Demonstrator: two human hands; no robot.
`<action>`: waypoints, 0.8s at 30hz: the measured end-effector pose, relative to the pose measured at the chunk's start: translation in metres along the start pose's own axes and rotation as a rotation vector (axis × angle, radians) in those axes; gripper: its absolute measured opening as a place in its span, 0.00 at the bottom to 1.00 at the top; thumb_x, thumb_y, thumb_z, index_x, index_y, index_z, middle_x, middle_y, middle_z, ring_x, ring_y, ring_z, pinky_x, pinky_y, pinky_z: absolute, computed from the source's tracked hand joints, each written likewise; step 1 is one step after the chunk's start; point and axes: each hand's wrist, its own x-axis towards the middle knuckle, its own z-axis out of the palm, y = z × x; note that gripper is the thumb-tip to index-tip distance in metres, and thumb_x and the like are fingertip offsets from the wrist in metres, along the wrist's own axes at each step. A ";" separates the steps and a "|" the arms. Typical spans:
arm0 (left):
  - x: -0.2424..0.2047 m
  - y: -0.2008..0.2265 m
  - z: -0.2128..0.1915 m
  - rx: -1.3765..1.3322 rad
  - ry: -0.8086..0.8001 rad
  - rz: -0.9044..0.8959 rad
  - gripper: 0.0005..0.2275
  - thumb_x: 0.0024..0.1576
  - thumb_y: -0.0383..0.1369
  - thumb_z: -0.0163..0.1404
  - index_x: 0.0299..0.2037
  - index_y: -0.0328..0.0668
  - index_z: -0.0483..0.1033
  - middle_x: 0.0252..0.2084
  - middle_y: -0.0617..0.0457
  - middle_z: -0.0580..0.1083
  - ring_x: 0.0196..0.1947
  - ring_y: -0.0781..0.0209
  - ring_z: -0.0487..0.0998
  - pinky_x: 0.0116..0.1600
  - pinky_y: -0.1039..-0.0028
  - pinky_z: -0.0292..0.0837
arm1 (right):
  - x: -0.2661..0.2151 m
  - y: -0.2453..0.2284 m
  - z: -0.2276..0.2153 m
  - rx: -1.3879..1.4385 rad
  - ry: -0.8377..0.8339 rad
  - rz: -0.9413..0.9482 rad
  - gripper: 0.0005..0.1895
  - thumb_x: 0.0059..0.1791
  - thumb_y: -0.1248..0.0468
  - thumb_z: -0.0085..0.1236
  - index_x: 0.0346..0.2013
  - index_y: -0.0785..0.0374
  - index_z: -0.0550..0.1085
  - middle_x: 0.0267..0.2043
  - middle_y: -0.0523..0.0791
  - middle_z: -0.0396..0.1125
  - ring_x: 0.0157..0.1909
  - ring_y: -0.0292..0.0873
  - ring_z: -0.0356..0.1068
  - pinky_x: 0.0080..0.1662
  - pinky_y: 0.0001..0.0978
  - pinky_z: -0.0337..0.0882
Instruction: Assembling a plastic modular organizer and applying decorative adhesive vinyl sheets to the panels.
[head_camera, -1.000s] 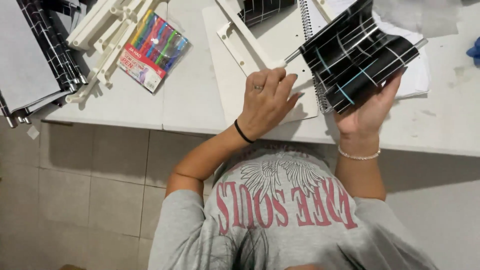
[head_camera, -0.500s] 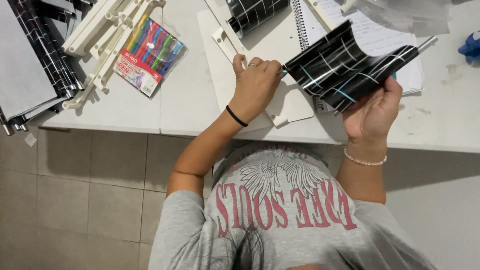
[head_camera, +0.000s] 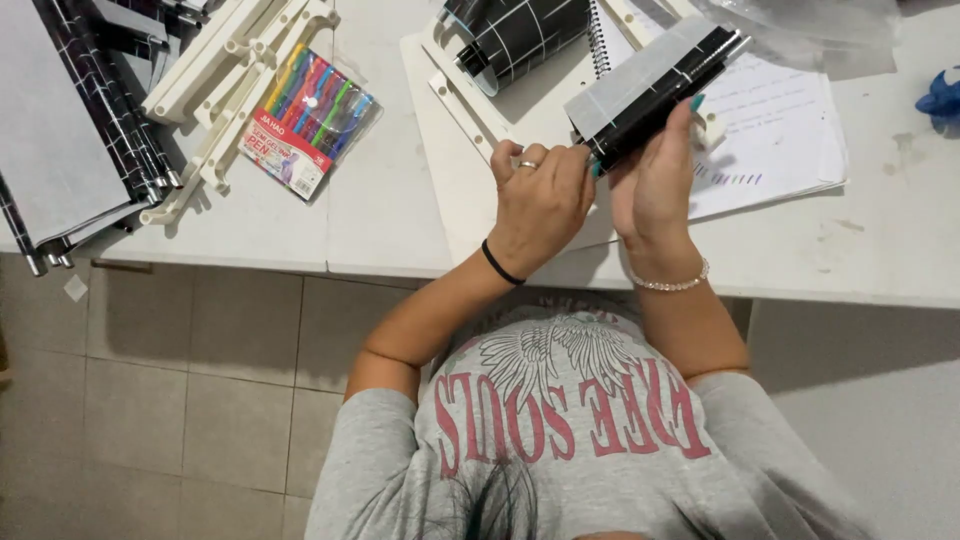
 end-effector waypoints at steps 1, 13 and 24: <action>-0.002 -0.001 0.002 0.001 -0.001 -0.002 0.04 0.61 0.34 0.50 0.38 0.45 0.73 0.22 0.57 0.67 0.28 0.60 0.71 0.56 0.57 0.51 | -0.001 -0.001 0.003 0.000 -0.001 0.002 0.26 0.59 0.39 0.37 0.62 0.49 0.67 0.61 0.44 0.67 0.64 0.45 0.68 0.66 0.51 0.72; 0.000 -0.017 -0.005 -0.055 0.017 0.118 0.18 0.65 0.47 0.45 0.28 0.45 0.66 0.26 0.53 0.63 0.37 0.54 0.69 0.61 0.46 0.41 | 0.029 0.035 -0.068 0.126 0.381 0.290 0.11 0.53 0.50 0.54 0.37 0.51 0.77 0.35 0.45 0.78 0.35 0.44 0.80 0.38 0.36 0.82; 0.005 -0.002 -0.011 -0.225 0.051 0.220 0.20 0.64 0.48 0.40 0.24 0.46 0.62 0.22 0.53 0.60 0.30 0.55 0.64 0.56 0.50 0.48 | 0.051 0.006 -0.077 0.645 -1.040 0.162 0.13 0.62 0.49 0.23 0.44 0.47 0.57 0.31 0.39 0.50 0.29 0.43 0.59 0.36 0.44 0.64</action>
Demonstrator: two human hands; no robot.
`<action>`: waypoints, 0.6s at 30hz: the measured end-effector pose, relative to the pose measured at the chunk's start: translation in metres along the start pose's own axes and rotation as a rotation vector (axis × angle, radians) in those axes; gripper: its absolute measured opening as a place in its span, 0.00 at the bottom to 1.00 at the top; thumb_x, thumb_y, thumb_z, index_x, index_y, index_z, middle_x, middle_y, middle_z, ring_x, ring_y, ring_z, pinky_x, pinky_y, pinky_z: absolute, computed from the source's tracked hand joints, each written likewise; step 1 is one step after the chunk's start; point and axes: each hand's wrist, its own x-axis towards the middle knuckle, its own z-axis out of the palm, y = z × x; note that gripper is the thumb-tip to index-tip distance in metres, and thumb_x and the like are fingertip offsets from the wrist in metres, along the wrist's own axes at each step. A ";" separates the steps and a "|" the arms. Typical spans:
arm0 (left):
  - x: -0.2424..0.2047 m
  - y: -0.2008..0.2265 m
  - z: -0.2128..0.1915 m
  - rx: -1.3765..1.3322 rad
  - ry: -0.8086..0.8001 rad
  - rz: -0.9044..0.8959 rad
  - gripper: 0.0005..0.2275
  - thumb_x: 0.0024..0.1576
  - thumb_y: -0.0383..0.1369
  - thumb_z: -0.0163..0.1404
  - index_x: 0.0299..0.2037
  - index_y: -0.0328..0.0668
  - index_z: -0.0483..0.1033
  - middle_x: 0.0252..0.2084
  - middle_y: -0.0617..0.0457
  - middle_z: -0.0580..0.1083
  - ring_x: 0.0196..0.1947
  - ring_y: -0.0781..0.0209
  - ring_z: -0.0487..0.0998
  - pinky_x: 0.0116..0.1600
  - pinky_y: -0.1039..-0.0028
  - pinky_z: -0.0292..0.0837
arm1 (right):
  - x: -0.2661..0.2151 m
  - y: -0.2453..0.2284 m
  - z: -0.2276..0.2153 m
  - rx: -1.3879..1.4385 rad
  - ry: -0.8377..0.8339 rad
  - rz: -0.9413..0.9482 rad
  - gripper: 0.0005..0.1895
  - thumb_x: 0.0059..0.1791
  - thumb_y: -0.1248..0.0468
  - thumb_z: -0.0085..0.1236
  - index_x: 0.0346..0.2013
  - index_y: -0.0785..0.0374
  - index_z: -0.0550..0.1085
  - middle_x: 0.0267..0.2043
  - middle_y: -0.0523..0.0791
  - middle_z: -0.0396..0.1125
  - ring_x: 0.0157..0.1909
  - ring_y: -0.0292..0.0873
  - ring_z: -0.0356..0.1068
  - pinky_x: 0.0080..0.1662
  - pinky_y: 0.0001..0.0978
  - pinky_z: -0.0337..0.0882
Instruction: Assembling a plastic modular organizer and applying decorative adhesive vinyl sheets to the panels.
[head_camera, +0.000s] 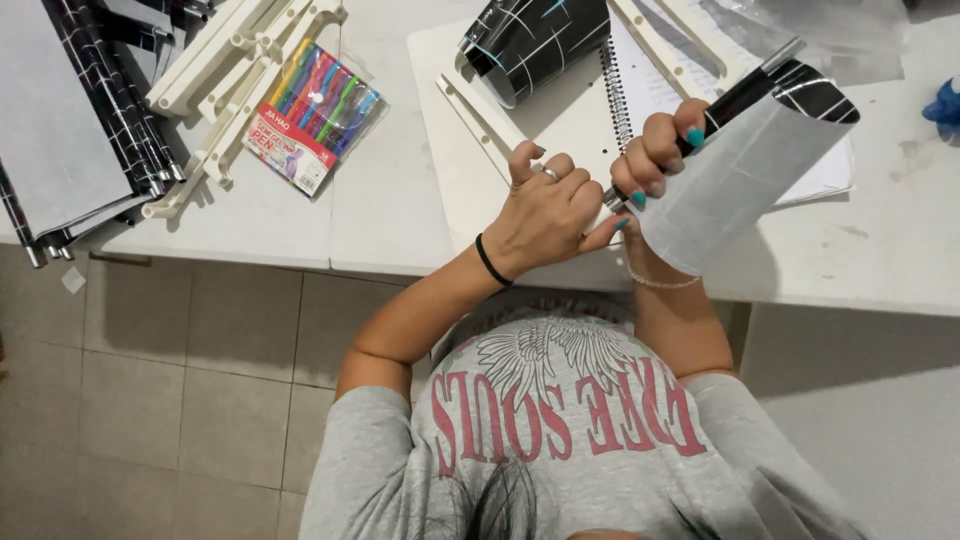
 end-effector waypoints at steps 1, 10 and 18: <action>0.003 0.002 -0.007 0.001 -0.002 -0.001 0.20 0.64 0.48 0.40 0.24 0.46 0.62 0.22 0.53 0.60 0.30 0.55 0.64 0.56 0.50 0.48 | 0.009 0.002 0.014 0.002 0.001 0.000 0.13 0.62 0.49 0.23 0.44 0.47 0.57 0.31 0.39 0.50 0.29 0.43 0.59 0.36 0.44 0.64; -0.021 0.010 -0.045 0.263 -0.129 0.000 0.20 0.68 0.49 0.40 0.25 0.53 0.59 0.26 0.59 0.62 0.31 0.60 0.71 0.51 0.62 0.48 | -0.051 -0.056 -0.012 -0.007 0.393 -0.334 0.15 0.57 0.53 0.55 0.59 0.39 0.77 0.39 0.20 0.61 0.31 0.20 0.47 0.40 0.16 0.53; -0.017 -0.018 -0.028 0.312 -0.360 -0.104 0.19 0.60 0.50 0.57 0.29 0.48 0.65 0.31 0.56 0.66 0.38 0.54 0.71 0.59 0.58 0.49 | 0.021 -0.134 -0.037 -0.414 -0.171 0.373 0.44 0.42 0.43 0.77 0.63 0.53 0.63 0.57 0.47 0.66 0.54 0.50 0.77 0.55 0.53 0.86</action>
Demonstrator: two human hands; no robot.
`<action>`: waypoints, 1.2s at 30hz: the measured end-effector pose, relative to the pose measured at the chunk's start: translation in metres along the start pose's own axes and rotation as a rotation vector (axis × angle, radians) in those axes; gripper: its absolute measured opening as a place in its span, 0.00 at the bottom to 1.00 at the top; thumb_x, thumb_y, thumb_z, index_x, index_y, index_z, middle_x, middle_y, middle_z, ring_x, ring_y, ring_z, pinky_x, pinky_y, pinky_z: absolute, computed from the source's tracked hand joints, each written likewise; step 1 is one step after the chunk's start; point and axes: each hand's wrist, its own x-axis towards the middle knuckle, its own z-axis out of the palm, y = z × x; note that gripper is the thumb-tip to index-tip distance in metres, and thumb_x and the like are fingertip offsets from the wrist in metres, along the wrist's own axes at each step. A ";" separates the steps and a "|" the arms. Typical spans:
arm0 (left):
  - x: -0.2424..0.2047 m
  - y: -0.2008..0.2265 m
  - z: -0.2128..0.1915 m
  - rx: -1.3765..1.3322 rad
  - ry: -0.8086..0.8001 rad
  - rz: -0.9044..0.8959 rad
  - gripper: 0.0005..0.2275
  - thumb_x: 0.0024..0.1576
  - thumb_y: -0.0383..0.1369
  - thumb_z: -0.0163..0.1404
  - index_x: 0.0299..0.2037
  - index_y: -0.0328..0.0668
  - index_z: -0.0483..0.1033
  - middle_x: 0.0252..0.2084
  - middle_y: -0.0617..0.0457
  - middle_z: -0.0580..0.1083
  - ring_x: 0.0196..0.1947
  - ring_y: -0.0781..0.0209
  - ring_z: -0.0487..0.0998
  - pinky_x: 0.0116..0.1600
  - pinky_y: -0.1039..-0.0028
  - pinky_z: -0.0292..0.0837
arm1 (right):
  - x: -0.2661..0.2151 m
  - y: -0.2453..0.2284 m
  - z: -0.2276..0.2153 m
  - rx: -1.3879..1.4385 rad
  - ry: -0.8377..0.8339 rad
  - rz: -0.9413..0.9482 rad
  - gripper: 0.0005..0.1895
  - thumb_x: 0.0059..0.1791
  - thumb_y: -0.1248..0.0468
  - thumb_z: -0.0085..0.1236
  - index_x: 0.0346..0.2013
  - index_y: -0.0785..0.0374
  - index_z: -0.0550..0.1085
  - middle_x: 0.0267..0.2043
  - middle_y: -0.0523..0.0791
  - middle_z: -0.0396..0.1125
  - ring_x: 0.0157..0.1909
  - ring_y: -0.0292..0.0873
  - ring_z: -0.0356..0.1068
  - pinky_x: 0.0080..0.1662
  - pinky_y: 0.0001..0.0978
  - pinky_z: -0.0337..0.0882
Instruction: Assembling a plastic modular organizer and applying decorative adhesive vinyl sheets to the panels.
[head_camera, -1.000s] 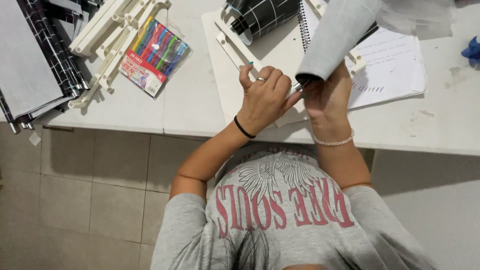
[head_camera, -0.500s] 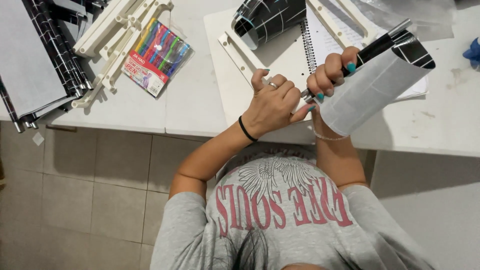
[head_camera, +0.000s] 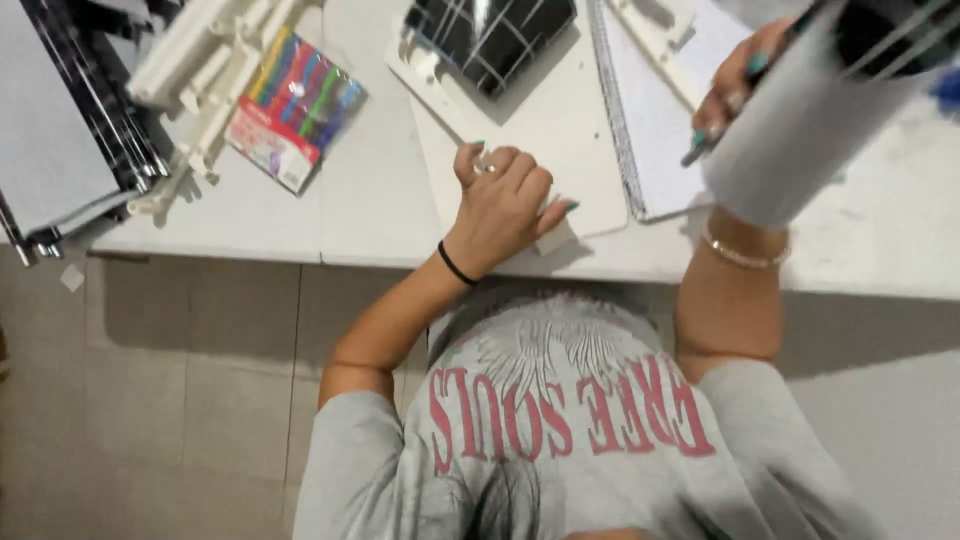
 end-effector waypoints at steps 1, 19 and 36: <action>0.008 -0.004 -0.004 0.017 0.024 0.010 0.19 0.60 0.50 0.57 0.29 0.48 0.65 0.31 0.56 0.66 0.38 0.54 0.71 0.59 0.58 0.49 | 0.032 -0.001 0.035 -0.023 -0.020 -0.008 0.44 0.42 0.43 0.77 0.63 0.53 0.63 0.57 0.47 0.66 0.54 0.50 0.77 0.55 0.53 0.86; 0.036 0.022 -0.024 -1.093 0.079 -0.536 0.27 0.69 0.50 0.43 0.72 0.43 0.56 0.66 0.46 0.63 0.60 0.55 0.72 0.62 0.67 0.80 | 0.120 0.049 0.163 -1.238 0.770 0.546 0.18 0.59 0.54 0.45 0.52 0.66 0.61 0.36 0.49 0.69 0.33 0.55 0.70 0.34 0.47 0.65; 0.039 -0.026 -0.063 -0.946 0.364 -0.617 0.13 0.67 0.43 0.45 0.41 0.41 0.70 0.30 0.58 0.68 0.30 0.68 0.70 0.34 0.76 0.65 | 0.157 0.031 0.175 -1.164 0.388 0.395 0.19 0.60 0.61 0.42 0.62 0.70 0.60 0.55 0.57 0.57 0.49 0.56 0.62 0.45 0.45 0.65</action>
